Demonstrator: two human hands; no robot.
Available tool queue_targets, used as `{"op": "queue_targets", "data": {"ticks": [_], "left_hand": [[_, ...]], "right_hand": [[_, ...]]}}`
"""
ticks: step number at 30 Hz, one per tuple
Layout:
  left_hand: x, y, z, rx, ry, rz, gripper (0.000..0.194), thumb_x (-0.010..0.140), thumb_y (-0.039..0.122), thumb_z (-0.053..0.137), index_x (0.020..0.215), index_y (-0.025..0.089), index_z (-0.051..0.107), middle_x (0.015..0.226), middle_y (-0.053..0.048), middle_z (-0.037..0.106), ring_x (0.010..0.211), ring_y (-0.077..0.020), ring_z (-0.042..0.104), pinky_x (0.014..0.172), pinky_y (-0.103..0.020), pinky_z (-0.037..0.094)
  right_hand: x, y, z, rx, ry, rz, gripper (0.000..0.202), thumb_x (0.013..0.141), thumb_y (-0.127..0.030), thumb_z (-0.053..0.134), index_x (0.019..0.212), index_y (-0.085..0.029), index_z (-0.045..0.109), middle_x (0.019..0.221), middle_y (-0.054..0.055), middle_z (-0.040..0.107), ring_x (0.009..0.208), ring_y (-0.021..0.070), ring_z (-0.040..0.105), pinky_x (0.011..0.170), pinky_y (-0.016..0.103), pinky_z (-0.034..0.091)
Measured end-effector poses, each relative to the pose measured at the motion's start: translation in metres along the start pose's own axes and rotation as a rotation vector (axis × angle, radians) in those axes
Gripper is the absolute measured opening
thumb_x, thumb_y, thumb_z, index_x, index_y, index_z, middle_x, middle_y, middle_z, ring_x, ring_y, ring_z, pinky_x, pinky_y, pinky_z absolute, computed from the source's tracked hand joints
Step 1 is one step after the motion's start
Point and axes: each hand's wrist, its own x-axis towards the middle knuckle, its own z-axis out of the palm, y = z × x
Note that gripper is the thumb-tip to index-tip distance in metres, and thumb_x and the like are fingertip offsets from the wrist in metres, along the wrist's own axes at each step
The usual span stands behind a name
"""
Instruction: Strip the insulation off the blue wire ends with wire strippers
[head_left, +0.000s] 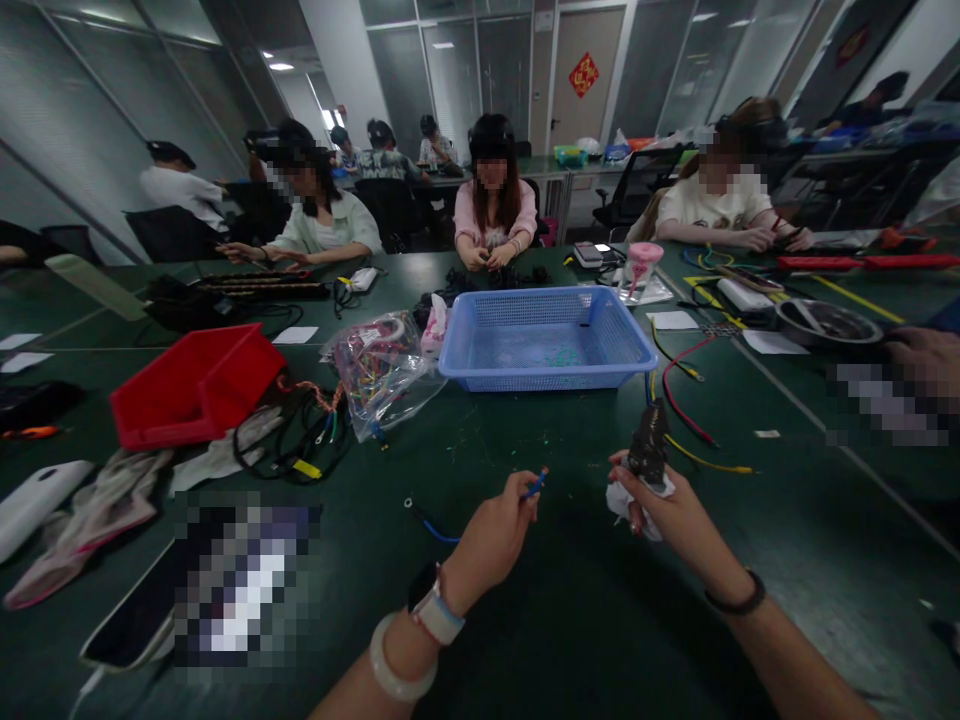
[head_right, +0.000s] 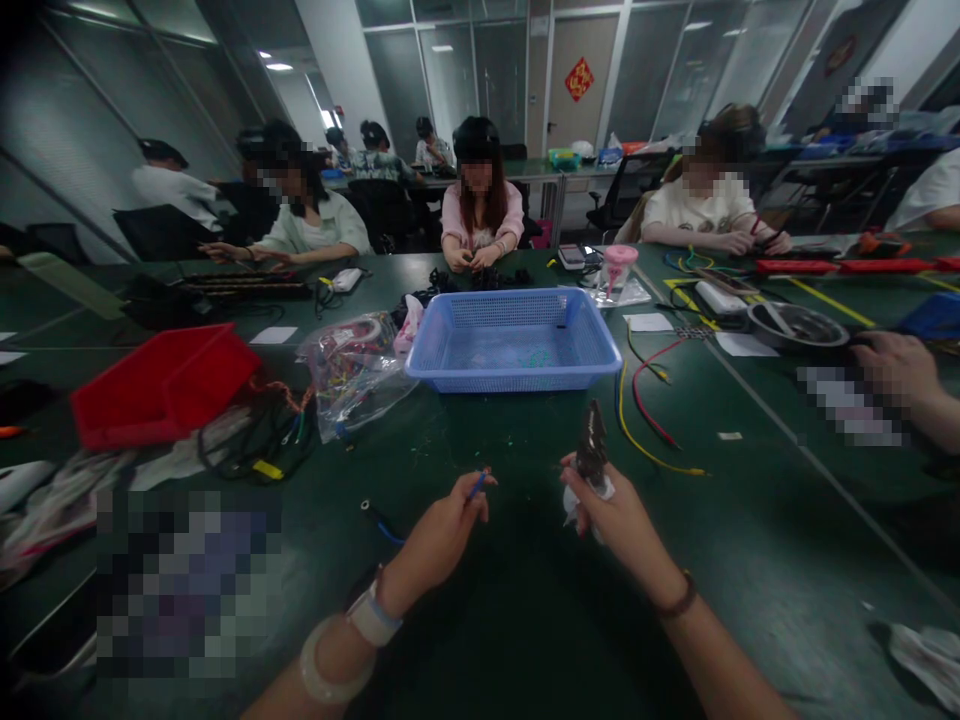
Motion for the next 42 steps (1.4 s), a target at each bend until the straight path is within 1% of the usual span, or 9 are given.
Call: {"op": "queue_targets", "data": {"ticks": [5, 11, 21, 25, 29, 32, 35, 38, 42], "left_hand": [[-0.004, 0.006, -0.003, -0.011, -0.038, -0.075, 0.028, 0.100, 0.033, 0.026, 0.113, 0.018, 0.045, 0.088, -0.004, 0.060, 0.072, -0.0159, 0.057, 0.065, -0.027, 0.042], [-0.005, 0.005, -0.007, 0.057, -0.031, 0.033, 0.027, 0.099, 0.027, 0.026, 0.091, 0.019, 0.050, 0.082, -0.002, 0.057, 0.071, -0.0157, 0.056, 0.067, -0.027, 0.042], [-0.002, 0.005, -0.003, 0.080, -0.075, -0.013, 0.025, 0.100, 0.033, 0.028, 0.097, 0.019, 0.048, 0.082, -0.002, 0.059, 0.068, -0.0160, 0.057, 0.063, -0.027, 0.040], [-0.004, 0.006, -0.002, 0.059, -0.067, -0.065, 0.024, 0.099, 0.038, 0.031, 0.106, 0.018, 0.044, 0.084, -0.003, 0.060, 0.069, -0.0165, 0.058, 0.062, -0.027, 0.040], [-0.005, 0.008, -0.005, 0.058, -0.092, -0.064, 0.024, 0.100, 0.034, 0.027, 0.097, 0.019, 0.046, 0.080, -0.002, 0.058, 0.065, -0.0147, 0.054, 0.059, -0.026, 0.040], [-0.004, 0.008, -0.005, 0.054, -0.071, 0.000, 0.025, 0.099, 0.031, 0.028, 0.090, 0.019, 0.048, 0.085, -0.003, 0.058, 0.070, -0.0149, 0.055, 0.064, -0.027, 0.042], [-0.003, 0.008, -0.005, 0.040, -0.050, 0.022, 0.024, 0.099, 0.029, 0.029, 0.091, 0.019, 0.050, 0.088, -0.003, 0.059, 0.072, -0.0149, 0.055, 0.066, -0.027, 0.043], [-0.003, 0.008, -0.005, 0.027, -0.048, 0.014, 0.024, 0.099, 0.028, 0.030, 0.092, 0.019, 0.051, 0.087, -0.002, 0.059, 0.070, -0.0142, 0.055, 0.064, -0.026, 0.043], [-0.003, 0.010, -0.006, 0.032, -0.063, 0.012, 0.026, 0.100, 0.029, 0.029, 0.095, 0.019, 0.052, 0.086, -0.003, 0.060, 0.071, -0.0145, 0.055, 0.064, -0.026, 0.043]], "right_hand": [[0.000, -0.001, -0.001, 0.003, -0.005, 0.042, 0.050, 0.074, -0.053, 0.067, 0.108, -0.018, 0.055, 0.093, 0.007, 0.067, 0.045, 0.0102, 0.055, 0.042, 0.026, 0.048], [-0.001, -0.002, 0.000, 0.036, -0.031, 0.037, 0.047, 0.073, -0.055, 0.067, 0.102, -0.019, 0.056, 0.088, 0.005, 0.067, 0.042, 0.0101, 0.053, 0.039, 0.026, 0.045], [-0.003, -0.006, 0.001, -0.018, 0.063, 0.070, 0.043, 0.068, -0.056, 0.070, 0.085, -0.017, 0.061, 0.064, 0.000, 0.060, 0.035, 0.0049, 0.037, 0.030, 0.021, 0.025], [-0.003, -0.006, 0.000, -0.033, 0.098, 0.049, 0.044, 0.067, -0.051, 0.072, 0.092, -0.017, 0.063, 0.072, 0.002, 0.063, 0.040, 0.0051, 0.038, 0.033, 0.021, 0.024], [-0.001, -0.003, -0.003, -0.003, 0.044, 0.038, 0.048, 0.070, -0.047, 0.072, 0.107, -0.019, 0.060, 0.084, 0.004, 0.063, 0.048, 0.0072, 0.044, 0.037, 0.021, 0.028], [-0.001, -0.003, -0.008, 0.022, -0.034, 0.019, 0.054, 0.072, -0.045, 0.071, 0.118, -0.022, 0.055, 0.094, 0.005, 0.063, 0.059, 0.0113, 0.053, 0.044, 0.022, 0.036], [-0.004, -0.006, -0.015, 0.014, -0.153, -0.010, 0.061, 0.071, -0.042, 0.071, 0.126, -0.025, 0.051, 0.109, 0.008, 0.064, 0.083, 0.0193, 0.061, 0.064, 0.030, 0.049], [-0.007, -0.008, -0.021, -0.007, -0.268, -0.026, 0.072, 0.070, -0.035, 0.073, 0.135, -0.028, 0.044, 0.124, 0.008, 0.060, 0.102, 0.0231, 0.058, 0.084, 0.037, 0.048], [-0.005, -0.006, -0.021, -0.040, -0.285, 0.009, 0.068, 0.074, -0.036, 0.071, 0.136, -0.027, 0.044, 0.131, 0.008, 0.056, 0.106, 0.0235, 0.058, 0.088, 0.038, 0.046]]}}
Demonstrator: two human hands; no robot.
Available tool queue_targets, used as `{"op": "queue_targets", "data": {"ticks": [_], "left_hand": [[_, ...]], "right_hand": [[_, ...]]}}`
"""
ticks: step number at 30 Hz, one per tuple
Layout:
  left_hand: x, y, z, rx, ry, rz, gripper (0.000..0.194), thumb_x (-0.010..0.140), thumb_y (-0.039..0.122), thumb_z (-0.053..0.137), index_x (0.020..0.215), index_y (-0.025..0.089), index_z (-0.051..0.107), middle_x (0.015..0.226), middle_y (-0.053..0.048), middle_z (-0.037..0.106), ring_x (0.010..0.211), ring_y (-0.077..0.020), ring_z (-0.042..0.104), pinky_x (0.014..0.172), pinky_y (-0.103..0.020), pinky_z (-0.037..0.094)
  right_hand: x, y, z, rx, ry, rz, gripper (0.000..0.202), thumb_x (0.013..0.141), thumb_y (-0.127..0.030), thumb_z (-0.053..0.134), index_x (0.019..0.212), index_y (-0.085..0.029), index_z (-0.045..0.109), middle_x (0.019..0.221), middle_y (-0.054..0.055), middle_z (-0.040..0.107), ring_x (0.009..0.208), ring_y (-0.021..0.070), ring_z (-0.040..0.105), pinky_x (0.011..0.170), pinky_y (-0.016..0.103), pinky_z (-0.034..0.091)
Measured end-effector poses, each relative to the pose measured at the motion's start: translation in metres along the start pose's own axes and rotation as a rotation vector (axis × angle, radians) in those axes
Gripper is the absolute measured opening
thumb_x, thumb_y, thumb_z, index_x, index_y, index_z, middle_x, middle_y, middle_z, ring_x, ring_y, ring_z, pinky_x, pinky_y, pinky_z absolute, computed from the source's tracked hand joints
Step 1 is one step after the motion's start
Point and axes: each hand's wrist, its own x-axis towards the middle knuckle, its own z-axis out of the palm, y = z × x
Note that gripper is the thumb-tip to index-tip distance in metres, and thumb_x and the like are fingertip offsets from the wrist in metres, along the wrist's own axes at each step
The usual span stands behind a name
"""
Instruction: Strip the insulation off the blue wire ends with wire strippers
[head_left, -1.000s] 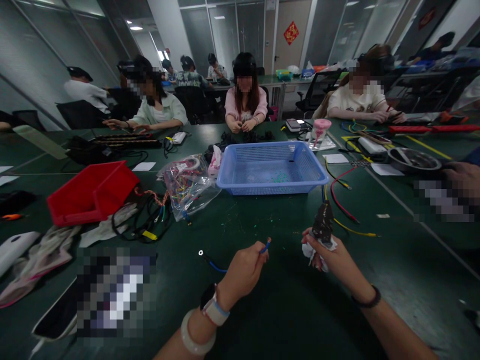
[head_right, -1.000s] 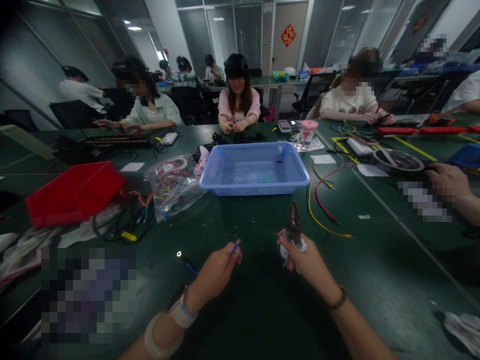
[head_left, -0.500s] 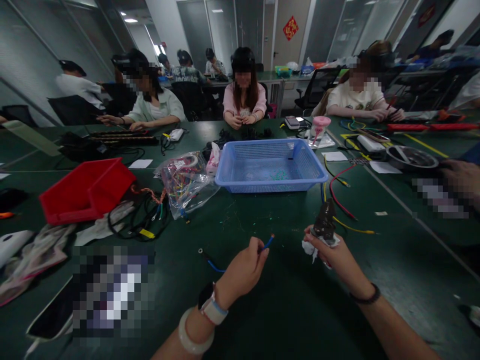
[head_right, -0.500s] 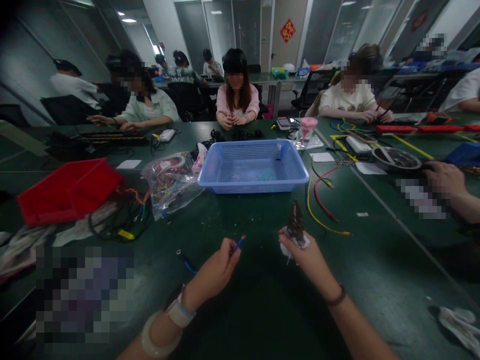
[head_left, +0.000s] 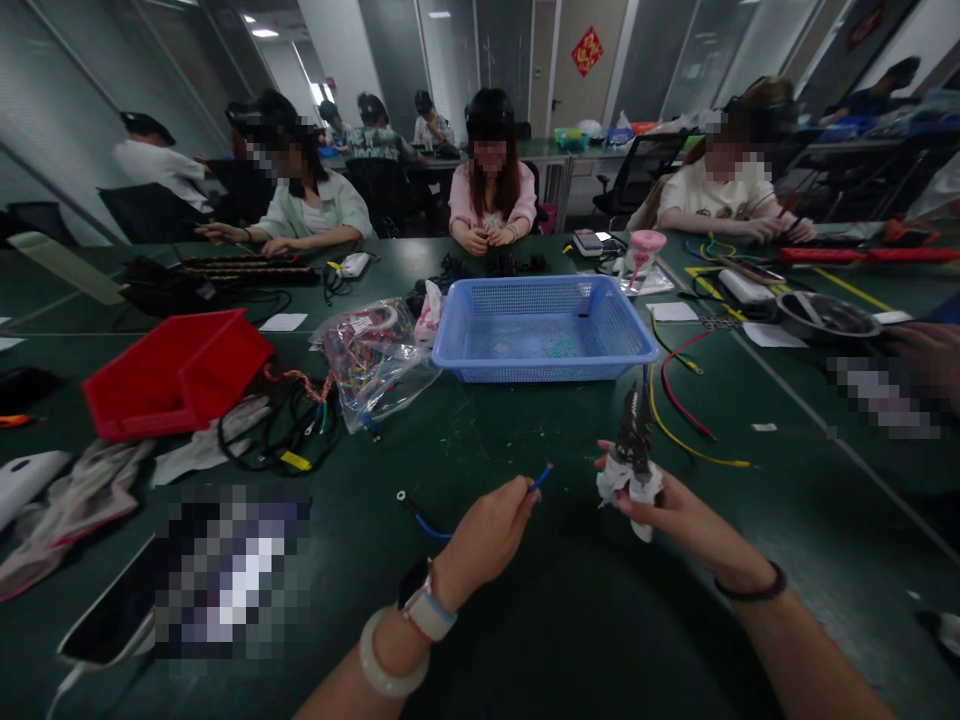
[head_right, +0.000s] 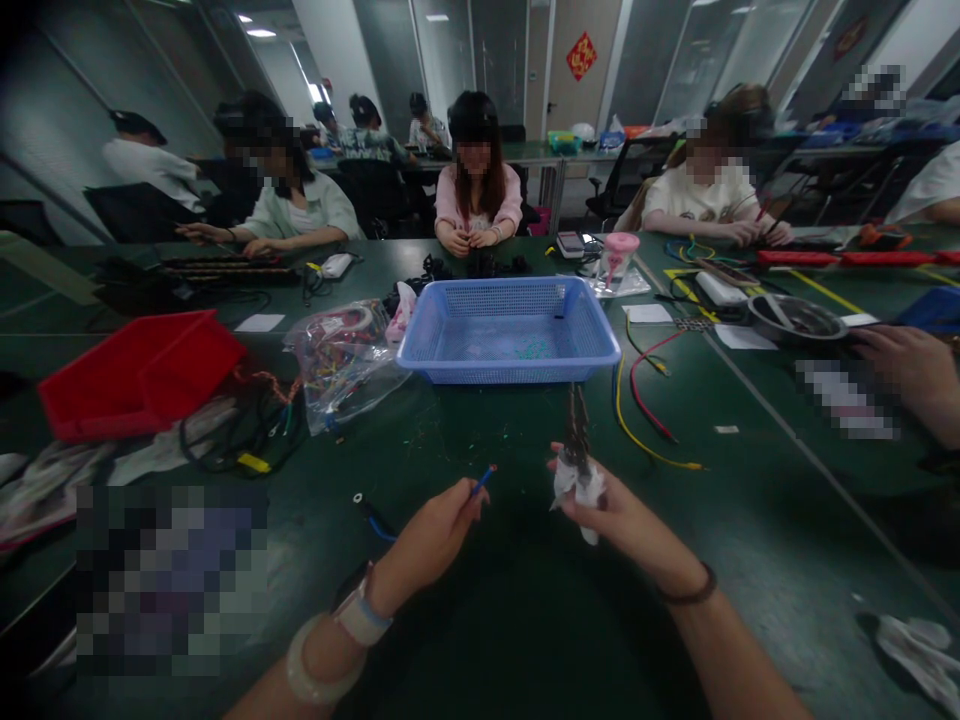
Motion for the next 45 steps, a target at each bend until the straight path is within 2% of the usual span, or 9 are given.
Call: {"op": "queue_targets", "data": {"ticks": [7, 15, 19, 26, 30, 33, 36, 39, 45], "left_hand": [[0.000, -0.001, 0.002, 0.022, 0.001, 0.006, 0.024, 0.099, 0.029, 0.030, 0.093, 0.019, 0.052, 0.084, -0.003, 0.061, 0.071, -0.0152, 0.057, 0.064, -0.027, 0.043], [0.000, -0.003, 0.003, 0.041, -0.013, 0.009, 0.024, 0.099, 0.029, 0.031, 0.096, 0.019, 0.052, 0.085, -0.003, 0.061, 0.071, -0.0149, 0.057, 0.063, -0.026, 0.043], [0.000, -0.002, 0.003, 0.043, -0.014, 0.023, 0.024, 0.099, 0.029, 0.032, 0.096, 0.019, 0.053, 0.084, -0.002, 0.061, 0.070, -0.0146, 0.057, 0.063, -0.026, 0.042], [0.000, -0.002, 0.002, 0.044, -0.009, 0.031, 0.022, 0.099, 0.026, 0.033, 0.100, 0.019, 0.054, 0.086, -0.002, 0.061, 0.072, -0.0150, 0.057, 0.064, -0.026, 0.043], [0.000, -0.002, 0.000, 0.010, -0.003, 0.061, 0.025, 0.099, 0.024, 0.032, 0.102, 0.019, 0.055, 0.092, -0.004, 0.062, 0.079, -0.0160, 0.058, 0.070, -0.027, 0.044], [0.000, 0.000, -0.003, -0.048, -0.040, 0.088, 0.028, 0.100, 0.027, 0.028, 0.101, 0.020, 0.055, 0.094, -0.004, 0.063, 0.081, -0.0154, 0.059, 0.071, -0.026, 0.043], [-0.002, 0.001, -0.003, -0.080, -0.090, 0.047, 0.028, 0.100, 0.032, 0.028, 0.107, 0.019, 0.053, 0.083, -0.001, 0.060, 0.069, -0.0134, 0.055, 0.064, -0.024, 0.040], [-0.003, 0.001, -0.001, -0.125, -0.105, 0.011, 0.032, 0.101, 0.037, 0.026, 0.108, 0.018, 0.050, 0.071, 0.002, 0.053, 0.061, -0.0121, 0.050, 0.059, -0.023, 0.037], [-0.001, 0.000, 0.001, -0.181, -0.123, 0.064, 0.037, 0.101, 0.036, 0.024, 0.092, 0.018, 0.055, 0.070, 0.002, 0.048, 0.064, -0.0115, 0.048, 0.062, -0.023, 0.036]], "right_hand": [[0.009, 0.009, 0.009, -0.053, 0.102, -0.081, 0.056, 0.076, -0.033, 0.068, 0.129, -0.023, 0.052, 0.123, 0.009, 0.062, 0.104, 0.0239, 0.060, 0.089, 0.038, 0.046], [0.011, 0.005, 0.015, -0.152, 0.251, -0.090, 0.041, 0.076, -0.039, 0.066, 0.113, -0.021, 0.062, 0.105, 0.009, 0.068, 0.081, 0.0197, 0.063, 0.065, 0.031, 0.050], [0.011, 0.010, 0.018, -0.202, 0.253, -0.044, 0.041, 0.078, -0.044, 0.063, 0.112, -0.021, 0.061, 0.098, 0.008, 0.069, 0.056, 0.0134, 0.058, 0.047, 0.027, 0.045], [0.010, 0.008, 0.025, -0.166, 0.165, -0.054, 0.035, 0.084, -0.046, 0.056, 0.107, -0.020, 0.056, 0.068, 0.000, 0.062, 0.055, 0.0164, 0.061, 0.056, 0.032, 0.050], [0.009, 0.003, 0.026, -0.293, 0.218, -0.078, 0.030, 0.085, -0.045, 0.055, 0.106, -0.022, 0.056, 0.077, 0.001, 0.063, 0.049, 0.0124, 0.055, 0.048, 0.028, 0.046], [0.009, 0.003, 0.023, -0.430, 0.268, -0.175, 0.026, 0.086, -0.039, 0.055, 0.106, -0.023, 0.058, 0.091, 0.005, 0.066, 0.072, 0.0174, 0.062, 0.064, 0.030, 0.049], [0.010, 0.005, 0.018, -0.581, 0.295, -0.272, 0.022, 0.085, -0.030, 0.054, 0.106, -0.023, 0.059, 0.102, 0.007, 0.066, 0.091, 0.0207, 0.062, 0.078, 0.033, 0.049], [0.009, 0.004, 0.015, -0.763, 0.326, -0.312, 0.024, 0.084, -0.021, 0.050, 0.107, -0.022, 0.057, 0.102, 0.006, 0.066, 0.090, 0.0199, 0.063, 0.079, 0.033, 0.049], [0.006, -0.012, 0.014, -1.089, 0.406, -0.465, 0.039, 0.077, -0.009, 0.047, 0.113, -0.020, 0.054, 0.118, 0.008, 0.062, 0.096, 0.0214, 0.064, 0.077, 0.033, 0.052]]}}
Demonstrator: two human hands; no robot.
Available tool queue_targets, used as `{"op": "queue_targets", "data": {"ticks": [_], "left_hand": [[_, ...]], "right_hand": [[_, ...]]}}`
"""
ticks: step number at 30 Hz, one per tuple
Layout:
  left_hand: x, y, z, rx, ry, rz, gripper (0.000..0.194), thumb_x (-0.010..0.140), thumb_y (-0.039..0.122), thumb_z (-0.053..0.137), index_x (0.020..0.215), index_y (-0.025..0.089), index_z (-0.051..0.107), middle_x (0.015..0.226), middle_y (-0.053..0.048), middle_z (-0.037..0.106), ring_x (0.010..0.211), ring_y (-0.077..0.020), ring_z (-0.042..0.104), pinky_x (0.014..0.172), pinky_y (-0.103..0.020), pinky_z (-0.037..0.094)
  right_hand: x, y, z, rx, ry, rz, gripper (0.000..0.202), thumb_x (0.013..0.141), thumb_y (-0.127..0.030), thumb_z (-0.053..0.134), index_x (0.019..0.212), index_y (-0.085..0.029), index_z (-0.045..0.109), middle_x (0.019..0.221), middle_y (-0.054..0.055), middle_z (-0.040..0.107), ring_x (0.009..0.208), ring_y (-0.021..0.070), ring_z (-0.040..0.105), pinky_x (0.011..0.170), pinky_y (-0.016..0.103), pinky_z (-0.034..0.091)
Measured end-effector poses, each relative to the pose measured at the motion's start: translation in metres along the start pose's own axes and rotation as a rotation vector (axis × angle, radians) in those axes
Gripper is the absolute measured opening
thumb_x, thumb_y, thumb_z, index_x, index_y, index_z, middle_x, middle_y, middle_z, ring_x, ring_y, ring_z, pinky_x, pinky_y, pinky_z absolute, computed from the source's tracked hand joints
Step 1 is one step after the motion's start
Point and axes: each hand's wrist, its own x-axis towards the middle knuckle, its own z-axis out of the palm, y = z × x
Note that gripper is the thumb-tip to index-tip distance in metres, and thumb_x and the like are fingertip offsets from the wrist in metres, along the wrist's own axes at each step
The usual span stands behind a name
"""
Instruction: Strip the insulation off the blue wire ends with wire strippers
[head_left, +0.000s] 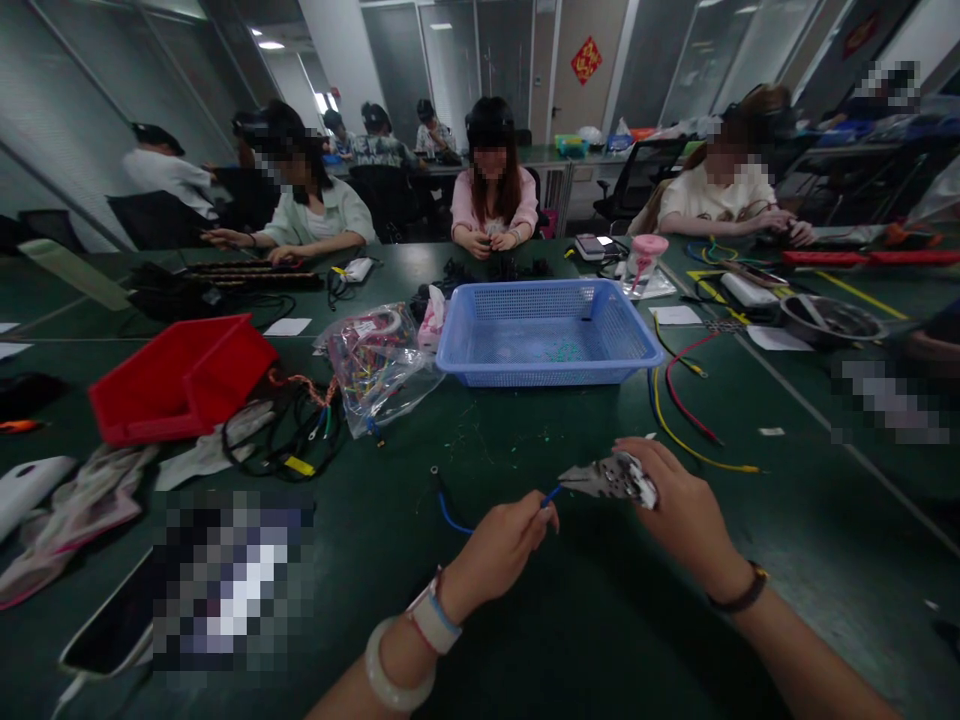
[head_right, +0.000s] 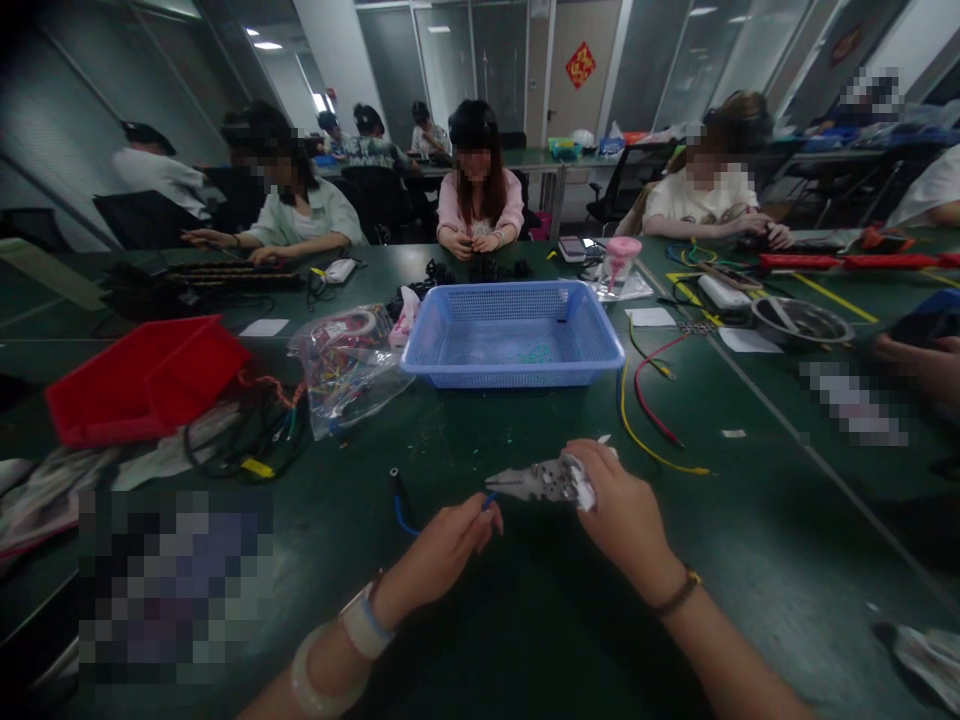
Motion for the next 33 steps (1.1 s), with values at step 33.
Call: {"op": "queue_targets", "data": {"ticks": [33], "left_hand": [[0.004, -0.005, 0.009, 0.043, 0.259, -0.095, 0.032, 0.094, 0.037, 0.046, 0.123, 0.025, 0.050, 0.101, -0.004, 0.056, 0.083, -0.0159, 0.058, 0.075, -0.028, 0.048]], "right_hand": [[-0.003, -0.013, 0.025, 1.279, -0.146, 0.649, 0.055, 0.077, -0.048, 0.066, 0.121, -0.016, 0.059, 0.070, 0.002, 0.062, 0.050, 0.0105, 0.051, 0.041, 0.022, 0.043]]}}
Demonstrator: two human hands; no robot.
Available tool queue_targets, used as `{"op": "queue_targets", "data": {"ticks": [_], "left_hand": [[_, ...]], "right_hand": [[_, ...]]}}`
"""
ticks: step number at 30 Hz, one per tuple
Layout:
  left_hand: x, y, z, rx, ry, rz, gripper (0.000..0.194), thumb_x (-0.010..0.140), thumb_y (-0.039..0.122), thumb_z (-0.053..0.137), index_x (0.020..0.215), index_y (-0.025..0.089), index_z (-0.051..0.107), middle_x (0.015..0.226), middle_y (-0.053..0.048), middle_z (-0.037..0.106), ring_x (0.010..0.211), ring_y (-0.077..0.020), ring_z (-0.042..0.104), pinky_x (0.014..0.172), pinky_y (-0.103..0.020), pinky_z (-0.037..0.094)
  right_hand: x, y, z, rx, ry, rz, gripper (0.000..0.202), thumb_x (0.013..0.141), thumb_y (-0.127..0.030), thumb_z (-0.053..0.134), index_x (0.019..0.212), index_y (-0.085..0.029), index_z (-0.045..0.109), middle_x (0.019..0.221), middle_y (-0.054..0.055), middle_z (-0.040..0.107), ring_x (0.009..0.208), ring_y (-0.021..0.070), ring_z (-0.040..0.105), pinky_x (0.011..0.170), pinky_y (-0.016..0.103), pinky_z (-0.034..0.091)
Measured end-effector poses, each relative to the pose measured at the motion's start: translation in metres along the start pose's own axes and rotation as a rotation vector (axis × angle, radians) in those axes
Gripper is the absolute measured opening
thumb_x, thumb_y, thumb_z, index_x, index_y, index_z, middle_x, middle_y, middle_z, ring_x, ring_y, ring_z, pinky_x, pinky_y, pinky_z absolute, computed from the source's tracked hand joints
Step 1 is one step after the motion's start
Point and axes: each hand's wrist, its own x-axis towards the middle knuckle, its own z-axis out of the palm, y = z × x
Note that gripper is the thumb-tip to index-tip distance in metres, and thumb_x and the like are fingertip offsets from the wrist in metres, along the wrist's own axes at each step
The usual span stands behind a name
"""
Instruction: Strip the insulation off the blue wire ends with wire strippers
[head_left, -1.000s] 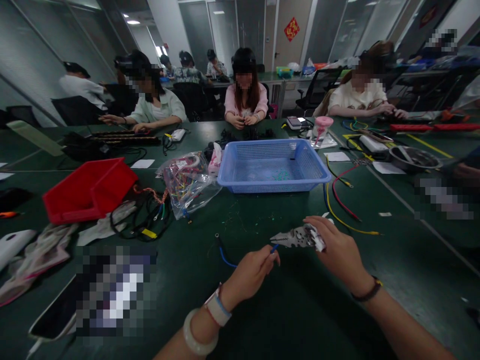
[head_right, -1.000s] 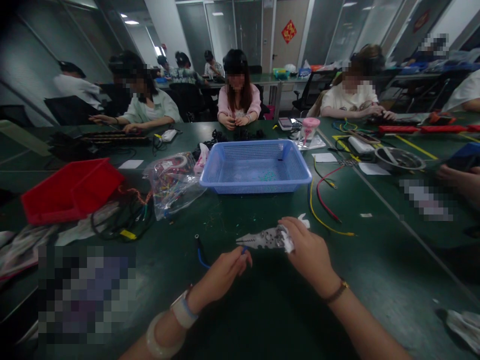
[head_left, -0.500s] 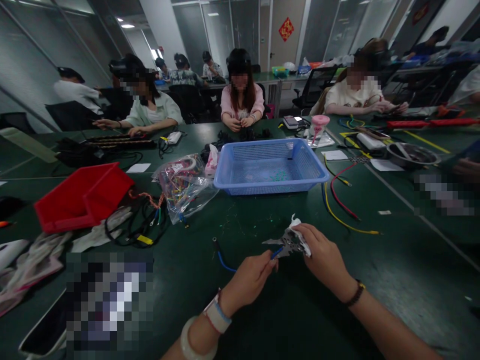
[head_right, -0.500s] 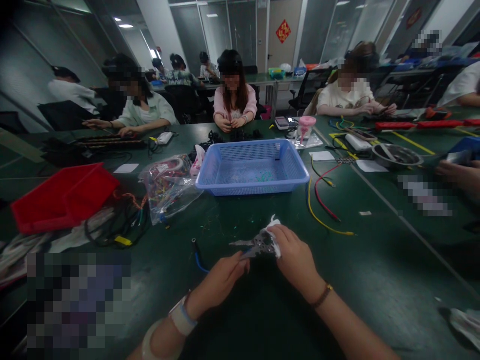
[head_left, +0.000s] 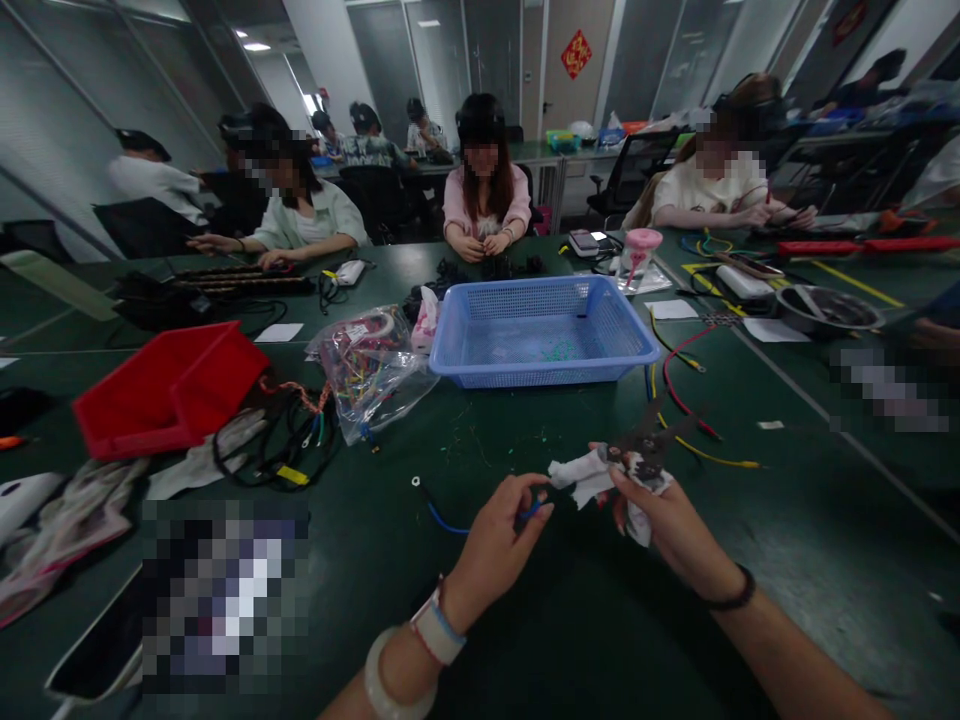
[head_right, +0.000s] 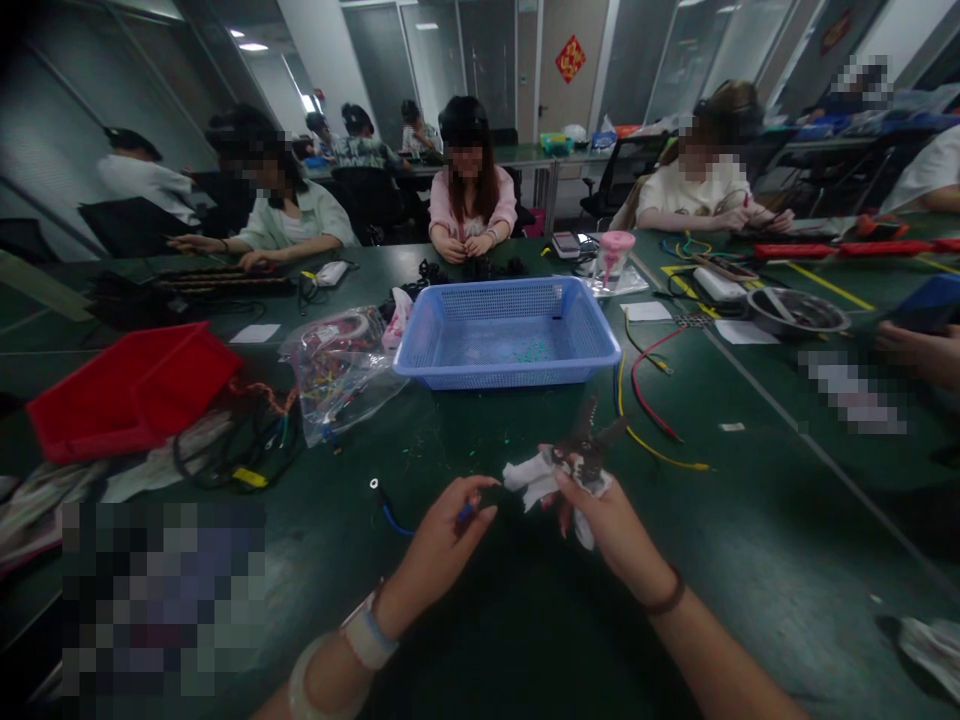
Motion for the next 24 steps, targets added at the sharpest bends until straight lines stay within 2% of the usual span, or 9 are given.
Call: {"op": "queue_targets", "data": {"ticks": [4, 8, 10, 12, 15, 21, 24], "left_hand": [[-0.001, -0.001, 0.000, 0.011, 0.098, 0.063, 0.034, 0.092, 0.033, 0.051, 0.125, 0.027, 0.052, 0.125, -0.007, 0.046, 0.105, -0.0178, 0.055, 0.089, -0.030, 0.047], [-0.001, 0.001, -0.002, -0.045, -0.019, 0.123, 0.028, 0.094, 0.027, 0.045, 0.121, 0.024, 0.055, 0.120, -0.005, 0.056, 0.108, -0.0182, 0.055, 0.095, -0.032, 0.044], [0.000, 0.000, -0.003, -0.121, -0.083, 0.117, 0.026, 0.095, 0.026, 0.045, 0.119, 0.022, 0.055, 0.114, -0.005, 0.061, 0.105, -0.0178, 0.057, 0.092, -0.031, 0.044], [0.002, -0.001, -0.005, -0.191, -0.139, 0.088, 0.024, 0.095, 0.027, 0.046, 0.116, 0.020, 0.056, 0.110, -0.005, 0.063, 0.098, -0.0172, 0.059, 0.086, -0.029, 0.046], [0.003, 0.000, -0.008, -0.268, -0.199, 0.055, 0.024, 0.094, 0.031, 0.047, 0.110, 0.017, 0.056, 0.103, -0.006, 0.064, 0.090, -0.0161, 0.060, 0.077, -0.026, 0.047], [0.000, 0.005, -0.013, -0.219, -0.173, 0.048, 0.026, 0.094, 0.037, 0.046, 0.109, 0.017, 0.055, 0.098, -0.005, 0.065, 0.085, -0.0154, 0.059, 0.074, -0.026, 0.045], [-0.003, 0.008, -0.014, -0.117, -0.160, 0.054, 0.034, 0.087, 0.042, 0.057, 0.112, 0.019, 0.054, 0.100, -0.004, 0.064, 0.086, -0.0170, 0.059, 0.074, -0.026, 0.044]], "right_hand": [[-0.009, -0.002, 0.016, 0.153, -0.103, 0.155, 0.058, 0.073, -0.048, 0.070, 0.121, -0.017, 0.059, 0.062, -0.001, 0.058, 0.047, 0.0097, 0.051, 0.039, 0.021, 0.042], [-0.013, 0.001, 0.028, 0.240, -0.197, 0.173, 0.046, 0.072, -0.043, 0.073, 0.108, -0.016, 0.065, 0.066, 0.000, 0.061, 0.056, 0.0118, 0.058, 0.048, 0.024, 0.050], [-0.014, 0.003, 0.031, 0.254, -0.237, 0.161, 0.038, 0.073, -0.041, 0.073, 0.100, -0.015, 0.066, 0.070, 0.002, 0.064, 0.063, 0.0136, 0.061, 0.055, 0.026, 0.053], [-0.015, 0.006, 0.032, 0.251, -0.270, 0.163, 0.035, 0.074, -0.041, 0.072, 0.096, -0.015, 0.066, 0.069, 0.002, 0.065, 0.062, 0.0135, 0.062, 0.058, 0.028, 0.054], [-0.016, 0.009, 0.032, 0.239, -0.303, 0.192, 0.039, 0.076, -0.042, 0.070, 0.102, -0.015, 0.065, 0.065, 0.001, 0.064, 0.054, 0.0118, 0.060, 0.055, 0.027, 0.053], [-0.017, 0.006, 0.033, 0.198, -0.336, 0.196, 0.049, 0.080, -0.045, 0.064, 0.116, -0.012, 0.059, 0.054, -0.001, 0.061, 0.044, 0.0120, 0.057, 0.047, 0.025, 0.050], [-0.017, 0.004, 0.033, 0.184, -0.327, 0.191, 0.052, 0.080, -0.044, 0.064, 0.119, -0.011, 0.056, 0.052, -0.001, 0.062, 0.043, 0.0126, 0.056, 0.046, 0.026, 0.049]]}}
